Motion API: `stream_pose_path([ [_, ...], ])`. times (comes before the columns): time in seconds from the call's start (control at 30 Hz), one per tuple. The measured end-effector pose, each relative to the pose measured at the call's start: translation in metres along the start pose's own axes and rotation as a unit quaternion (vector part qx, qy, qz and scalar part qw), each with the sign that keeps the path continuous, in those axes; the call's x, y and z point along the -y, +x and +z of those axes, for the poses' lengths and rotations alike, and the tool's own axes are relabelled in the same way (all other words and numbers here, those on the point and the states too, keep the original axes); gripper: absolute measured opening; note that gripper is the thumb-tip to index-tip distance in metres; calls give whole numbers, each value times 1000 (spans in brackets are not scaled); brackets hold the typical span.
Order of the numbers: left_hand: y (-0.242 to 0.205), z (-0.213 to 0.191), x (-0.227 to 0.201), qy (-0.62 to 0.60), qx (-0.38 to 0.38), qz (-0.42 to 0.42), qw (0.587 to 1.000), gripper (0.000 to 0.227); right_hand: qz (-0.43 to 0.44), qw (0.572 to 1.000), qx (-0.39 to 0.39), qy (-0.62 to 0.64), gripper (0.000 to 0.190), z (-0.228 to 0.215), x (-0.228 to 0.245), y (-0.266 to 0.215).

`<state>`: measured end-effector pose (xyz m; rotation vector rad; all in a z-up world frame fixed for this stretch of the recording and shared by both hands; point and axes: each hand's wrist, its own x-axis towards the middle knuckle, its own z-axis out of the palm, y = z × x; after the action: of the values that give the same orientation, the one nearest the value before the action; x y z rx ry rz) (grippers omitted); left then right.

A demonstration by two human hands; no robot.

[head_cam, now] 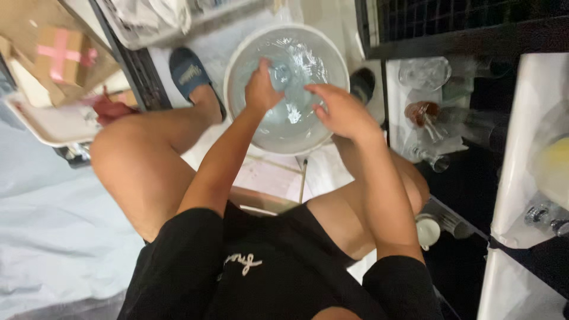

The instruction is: The person washes several ceramic cups and a small bowl by hand in a bucket of water, rinsing each item and placing them on a nearby shelf.

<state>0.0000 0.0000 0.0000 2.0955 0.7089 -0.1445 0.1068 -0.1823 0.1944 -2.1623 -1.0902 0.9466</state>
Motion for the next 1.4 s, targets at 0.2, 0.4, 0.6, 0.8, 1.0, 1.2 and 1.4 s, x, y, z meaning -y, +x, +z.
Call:
stream_pose_path([
  [0.2, -26, -65, -55, 6, 10, 230, 973, 85, -54, 997, -48, -27, 61, -2, 23, -3],
  [0.4, -53, -113, -95, 27, 73, 233, 969, 81, -146, 980, -132, -30, 56, -6, 52, -11],
  [0.6, -69, -122, -91, 49, 87, 215, 972, 85, -167, 984, -45, -47, 56, 2, 53, -8],
  [0.8, -61, -125, -82, 67, 86, 273, 956, 82, -150, 986, 8, -72, 64, 30, 45, 10],
  [1.0, -50, -114, -80, 123, 67, 297, 945, 72, -33, 990, 57, -124, 48, 72, 24, 31],
  [1.2, -49, -112, -77, 131, 68, 280, 948, 68, -46, 989, 84, -111, 31, 75, 22, 36],
  [1.4, -53, -120, -80, 112, 82, 272, 952, 71, 11, 978, 60, -198, 31, 79, 31, 31],
])
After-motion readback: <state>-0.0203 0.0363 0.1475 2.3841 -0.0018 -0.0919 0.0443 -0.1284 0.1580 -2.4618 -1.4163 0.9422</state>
